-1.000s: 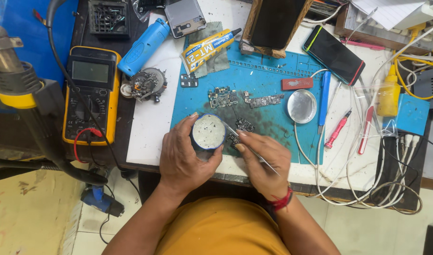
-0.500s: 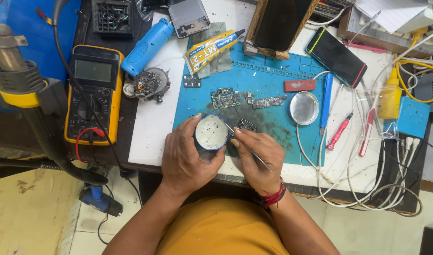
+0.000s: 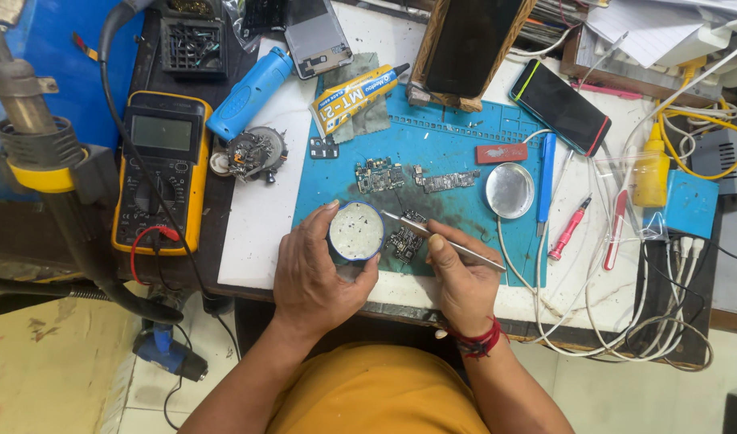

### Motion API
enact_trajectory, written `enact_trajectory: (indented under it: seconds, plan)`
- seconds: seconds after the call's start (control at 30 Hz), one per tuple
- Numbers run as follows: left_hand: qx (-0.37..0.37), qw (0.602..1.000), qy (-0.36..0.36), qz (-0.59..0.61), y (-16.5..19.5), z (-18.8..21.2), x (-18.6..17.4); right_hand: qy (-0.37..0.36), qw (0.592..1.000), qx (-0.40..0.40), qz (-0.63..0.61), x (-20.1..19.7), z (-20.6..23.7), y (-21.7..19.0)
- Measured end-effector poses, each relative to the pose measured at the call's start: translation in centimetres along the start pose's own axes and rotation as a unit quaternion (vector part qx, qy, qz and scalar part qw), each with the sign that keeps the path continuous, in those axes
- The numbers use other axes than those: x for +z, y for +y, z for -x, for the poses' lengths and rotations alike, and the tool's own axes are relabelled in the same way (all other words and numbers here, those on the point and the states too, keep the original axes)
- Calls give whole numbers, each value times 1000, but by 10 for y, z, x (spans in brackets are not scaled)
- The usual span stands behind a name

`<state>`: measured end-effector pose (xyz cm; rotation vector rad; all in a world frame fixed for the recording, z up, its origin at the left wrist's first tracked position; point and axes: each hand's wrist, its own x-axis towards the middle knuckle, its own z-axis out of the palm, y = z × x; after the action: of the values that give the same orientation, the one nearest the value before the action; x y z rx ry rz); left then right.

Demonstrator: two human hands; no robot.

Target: The person uses a soldering iron and tweezers to work on a small circuit board placed on a blue mat. They repeatedly heat and adjust components on the board while occasionally picking up small parts from a nearby container.

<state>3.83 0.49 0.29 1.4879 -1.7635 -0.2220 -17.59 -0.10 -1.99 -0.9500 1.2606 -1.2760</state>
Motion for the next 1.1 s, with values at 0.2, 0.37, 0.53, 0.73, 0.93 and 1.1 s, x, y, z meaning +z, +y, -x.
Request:
enact_trajectory:
  seconds: [0.2,0.37,0.53,0.73,0.93,1.1]
  plan:
    - [-8,1000,10,24,1,2,-2,-64,977,-155,134,13,3,-17]
    - [-10,999,24,38,0,2,-2,-78,965,-179,174,17,2,-26]
    - [-26,998,26,44,0,4,-2,-32,968,-194,156,12,6,-19]
    - [-38,999,18,-6,-10,1,-10,34,986,-116,117,-12,13,-13]
    - [-69,994,28,-86,-24,-6,-23,42,977,-120,168,-32,23,-12]
    - [39,998,32,-39,-1,2,-9,4,974,-139,177,-31,24,-15]
